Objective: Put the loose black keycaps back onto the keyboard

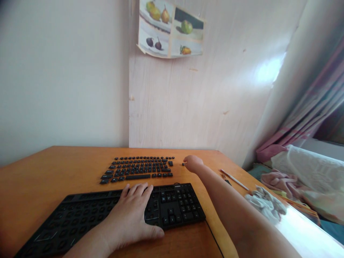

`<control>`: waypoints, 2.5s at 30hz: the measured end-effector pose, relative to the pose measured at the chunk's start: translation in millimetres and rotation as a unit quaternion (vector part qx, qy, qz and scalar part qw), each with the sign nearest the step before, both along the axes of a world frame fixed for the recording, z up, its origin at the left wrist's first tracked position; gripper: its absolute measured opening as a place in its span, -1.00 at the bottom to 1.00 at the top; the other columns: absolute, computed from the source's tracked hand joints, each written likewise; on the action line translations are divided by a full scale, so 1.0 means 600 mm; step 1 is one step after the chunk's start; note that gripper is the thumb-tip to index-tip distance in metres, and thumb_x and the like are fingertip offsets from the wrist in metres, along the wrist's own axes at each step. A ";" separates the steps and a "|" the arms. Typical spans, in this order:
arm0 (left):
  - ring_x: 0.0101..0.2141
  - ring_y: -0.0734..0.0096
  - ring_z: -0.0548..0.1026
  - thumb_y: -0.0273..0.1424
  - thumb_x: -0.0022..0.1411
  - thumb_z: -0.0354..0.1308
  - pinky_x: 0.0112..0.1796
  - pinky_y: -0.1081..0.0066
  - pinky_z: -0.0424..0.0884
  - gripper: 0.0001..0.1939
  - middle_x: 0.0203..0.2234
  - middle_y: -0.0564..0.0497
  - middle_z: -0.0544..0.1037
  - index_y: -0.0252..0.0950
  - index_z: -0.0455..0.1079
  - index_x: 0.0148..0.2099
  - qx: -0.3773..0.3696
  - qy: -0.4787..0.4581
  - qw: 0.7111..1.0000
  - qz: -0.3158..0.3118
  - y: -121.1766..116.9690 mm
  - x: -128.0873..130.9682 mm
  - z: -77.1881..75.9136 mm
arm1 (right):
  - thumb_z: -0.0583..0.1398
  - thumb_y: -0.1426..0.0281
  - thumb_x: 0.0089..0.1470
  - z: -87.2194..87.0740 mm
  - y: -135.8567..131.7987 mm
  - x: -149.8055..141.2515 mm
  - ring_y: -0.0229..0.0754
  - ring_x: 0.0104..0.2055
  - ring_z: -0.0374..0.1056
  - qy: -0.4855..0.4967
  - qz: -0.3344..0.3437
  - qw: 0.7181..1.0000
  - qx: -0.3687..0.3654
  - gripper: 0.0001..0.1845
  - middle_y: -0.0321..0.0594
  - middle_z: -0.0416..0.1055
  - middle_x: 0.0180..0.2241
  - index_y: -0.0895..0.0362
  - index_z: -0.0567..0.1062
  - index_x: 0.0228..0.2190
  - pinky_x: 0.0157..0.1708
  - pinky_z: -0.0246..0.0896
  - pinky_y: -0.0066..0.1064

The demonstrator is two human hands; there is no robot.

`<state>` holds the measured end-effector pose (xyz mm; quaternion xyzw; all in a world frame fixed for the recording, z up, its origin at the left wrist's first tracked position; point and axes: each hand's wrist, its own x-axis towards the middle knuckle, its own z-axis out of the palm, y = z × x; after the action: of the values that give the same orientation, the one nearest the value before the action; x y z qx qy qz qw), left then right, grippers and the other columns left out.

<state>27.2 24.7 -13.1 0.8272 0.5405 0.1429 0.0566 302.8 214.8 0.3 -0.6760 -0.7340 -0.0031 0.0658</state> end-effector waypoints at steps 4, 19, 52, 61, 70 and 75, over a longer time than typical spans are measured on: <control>0.18 -0.20 0.08 0.39 -0.38 -0.03 0.18 -0.10 -0.25 0.27 0.18 -0.26 0.21 -0.33 0.08 0.28 0.001 -0.003 1.000 -0.001 0.000 0.000 -0.001 | 0.18 0.36 -0.01 -0.001 0.006 -0.010 0.00 -0.02 0.34 -0.016 0.001 1.000 -0.012 -0.69 -0.13 0.46 -0.05 0.00 0.58 -0.19 -0.11 0.23 -0.27; 0.18 -0.20 0.07 0.40 -0.37 -0.03 0.16 -0.18 -0.22 0.30 0.19 -0.29 0.19 -0.37 0.06 0.29 -0.012 0.004 1.000 -0.003 -0.005 0.003 0.009 | 0.16 0.36 0.00 0.020 -0.057 -0.029 -0.22 -0.33 0.38 0.035 0.079 0.996 -0.010 -0.76 -0.16 0.52 -0.34 0.14 0.59 -0.33 -0.38 0.16 -0.47; 0.15 -0.22 0.11 0.42 -0.40 -0.06 0.16 -0.15 -0.23 0.29 0.16 -0.28 0.22 -0.35 0.10 0.26 0.004 -0.005 1.000 -0.007 -0.005 0.002 0.005 | 0.15 0.44 0.00 0.044 -0.216 -0.096 -0.24 -0.35 0.33 0.071 0.362 0.927 -0.059 -0.82 -0.23 0.49 -0.38 0.14 0.57 -0.37 -0.33 0.13 -0.45; 0.15 -0.19 0.11 0.41 -0.39 -0.05 0.16 -0.13 -0.22 0.26 0.16 -0.26 0.22 -0.32 0.12 0.25 0.004 -0.008 1.000 -0.007 -0.006 0.003 0.006 | 0.15 0.45 0.01 0.045 -0.218 -0.096 -0.24 -0.35 0.34 0.087 0.363 0.925 -0.066 -0.81 -0.23 0.49 -0.39 0.14 0.58 -0.36 -0.32 0.16 -0.45; 0.15 -0.19 0.10 0.41 -0.41 -0.04 0.16 -0.12 -0.24 0.25 0.15 -0.26 0.22 -0.30 0.15 0.23 0.002 -0.008 1.000 -0.005 -0.005 0.002 0.005 | 0.18 0.45 -0.03 0.036 -0.215 -0.093 -0.25 -0.35 0.36 0.149 0.318 0.932 -0.089 -0.83 -0.25 0.49 -0.41 0.16 0.57 -0.37 -0.33 0.20 -0.47; 0.14 -0.19 0.12 0.41 -0.41 -0.04 0.15 -0.13 -0.22 0.26 0.15 -0.26 0.22 -0.31 0.14 0.24 0.011 -0.012 1.000 -0.008 -0.005 0.002 0.004 | 0.17 0.46 -0.02 0.039 -0.217 -0.093 -0.25 -0.34 0.36 0.137 0.328 0.931 -0.082 -0.82 -0.25 0.49 -0.40 0.16 0.58 -0.37 -0.32 0.20 -0.46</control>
<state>28.4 21.5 -10.8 0.8300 0.5319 0.1583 0.0554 247.0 84.7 23.8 -0.3943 -0.8964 0.1713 0.1077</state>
